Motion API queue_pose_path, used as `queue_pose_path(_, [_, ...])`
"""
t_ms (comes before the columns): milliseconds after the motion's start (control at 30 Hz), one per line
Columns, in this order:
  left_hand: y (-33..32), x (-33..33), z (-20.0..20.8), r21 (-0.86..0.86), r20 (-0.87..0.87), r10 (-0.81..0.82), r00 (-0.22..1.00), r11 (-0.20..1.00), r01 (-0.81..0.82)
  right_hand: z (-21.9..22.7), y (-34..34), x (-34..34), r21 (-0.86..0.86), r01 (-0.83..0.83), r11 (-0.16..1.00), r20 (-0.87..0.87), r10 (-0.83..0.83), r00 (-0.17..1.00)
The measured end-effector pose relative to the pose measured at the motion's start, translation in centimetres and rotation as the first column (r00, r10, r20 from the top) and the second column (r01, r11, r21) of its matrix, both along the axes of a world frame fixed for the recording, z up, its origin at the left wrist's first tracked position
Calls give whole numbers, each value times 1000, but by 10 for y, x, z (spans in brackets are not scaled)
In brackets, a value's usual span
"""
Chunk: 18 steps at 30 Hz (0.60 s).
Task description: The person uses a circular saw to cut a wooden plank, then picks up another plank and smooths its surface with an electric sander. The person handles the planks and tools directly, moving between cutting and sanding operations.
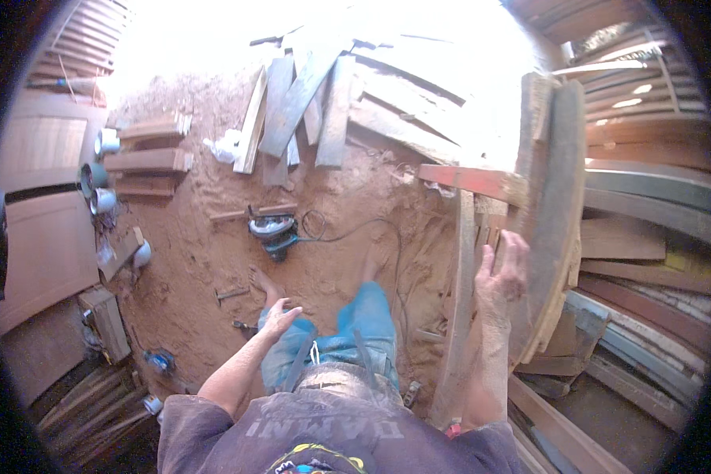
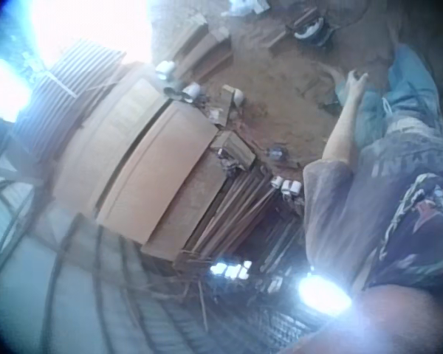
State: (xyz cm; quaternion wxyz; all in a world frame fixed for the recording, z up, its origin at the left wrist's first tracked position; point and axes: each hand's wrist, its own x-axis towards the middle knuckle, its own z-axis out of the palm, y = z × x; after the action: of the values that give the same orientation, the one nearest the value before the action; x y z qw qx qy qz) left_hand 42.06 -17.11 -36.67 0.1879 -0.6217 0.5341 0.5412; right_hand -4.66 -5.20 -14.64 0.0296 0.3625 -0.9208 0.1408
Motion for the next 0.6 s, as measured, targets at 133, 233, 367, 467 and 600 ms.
queue_pose_path(133, [20,-85,1,-6,-222,52,974,998,-55,26,59,-40,-1,169,986,-205,-166,965])
queue_pose_path(233, [42,-122,8,74,-308,81,948,995,-61,15,85,-45,65,271,960,-184,-255,949])
queue_pose_path(367, [59,-138,24,73,-281,42,959,997,-22,27,94,-57,-13,231,973,114,-228,967])
queue_pose_path(467, [49,-129,16,49,-245,-21,969,998,34,28,107,-62,-13,204,979,175,-198,964])
queue_pose_path(600, [14,-115,28,45,-124,44,991,998,-39,28,145,-41,-163,226,960,290,-173,941])
